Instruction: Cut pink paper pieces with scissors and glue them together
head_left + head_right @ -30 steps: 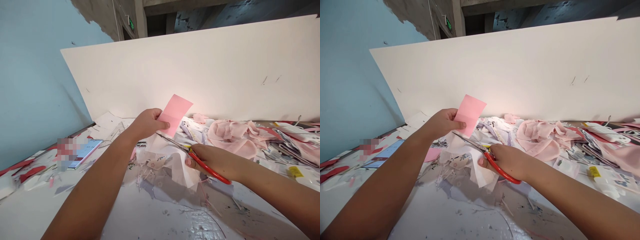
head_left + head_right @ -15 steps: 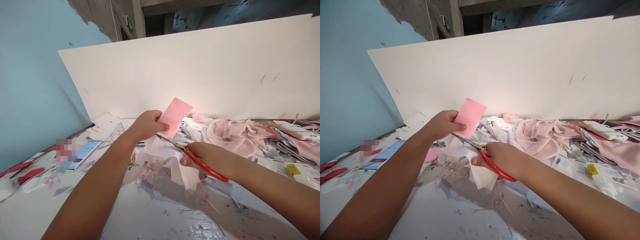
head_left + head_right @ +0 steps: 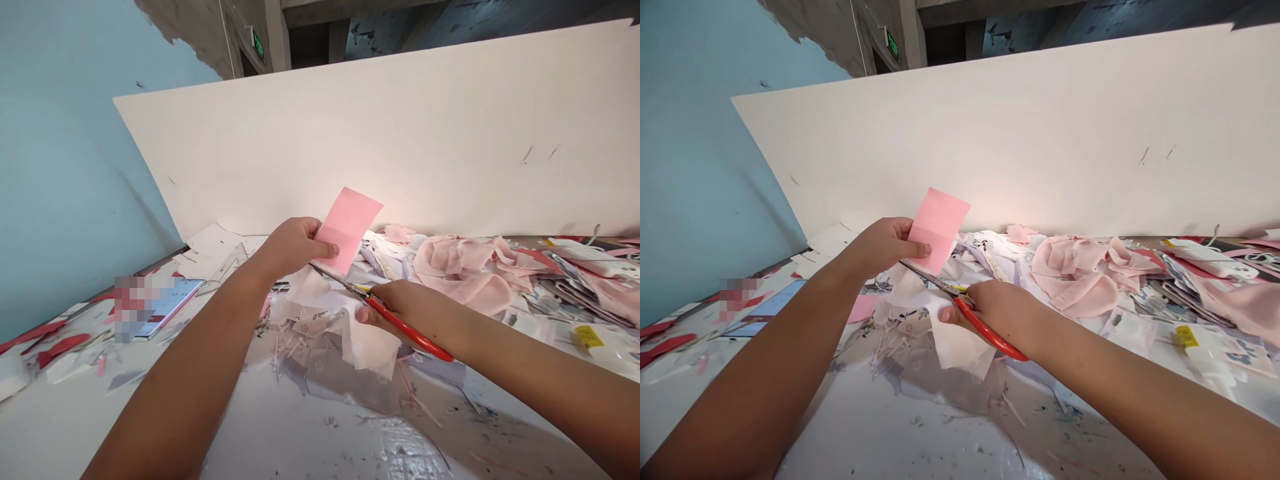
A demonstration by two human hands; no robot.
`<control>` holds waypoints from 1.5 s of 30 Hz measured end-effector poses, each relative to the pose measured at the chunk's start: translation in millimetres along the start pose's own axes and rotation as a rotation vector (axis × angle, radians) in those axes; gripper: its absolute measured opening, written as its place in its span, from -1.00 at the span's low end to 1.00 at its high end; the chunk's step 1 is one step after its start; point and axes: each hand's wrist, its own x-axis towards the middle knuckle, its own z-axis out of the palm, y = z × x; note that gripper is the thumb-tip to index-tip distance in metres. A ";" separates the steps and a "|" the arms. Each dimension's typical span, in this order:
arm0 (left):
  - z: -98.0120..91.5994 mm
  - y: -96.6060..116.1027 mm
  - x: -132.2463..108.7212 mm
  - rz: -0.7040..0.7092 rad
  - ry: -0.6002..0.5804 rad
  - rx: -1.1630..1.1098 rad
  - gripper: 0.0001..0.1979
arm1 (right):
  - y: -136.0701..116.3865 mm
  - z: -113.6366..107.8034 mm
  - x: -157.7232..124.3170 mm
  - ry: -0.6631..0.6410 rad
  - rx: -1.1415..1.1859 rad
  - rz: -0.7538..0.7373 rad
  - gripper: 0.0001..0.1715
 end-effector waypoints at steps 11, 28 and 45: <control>-1.3 -0.3 0.0 0.001 0.005 0.036 -0.74 | -2.4 0.8 1.4 -0.020 0.023 0.053 -0.36; -4.5 -2.0 2.0 -0.026 -0.019 0.000 -0.70 | 3.2 6.8 -2.6 -0.021 -0.103 -0.071 -0.42; -1.0 4.2 -1.5 0.004 0.020 0.015 -0.78 | -7.1 6.2 -1.7 -0.033 -0.102 -0.011 -0.40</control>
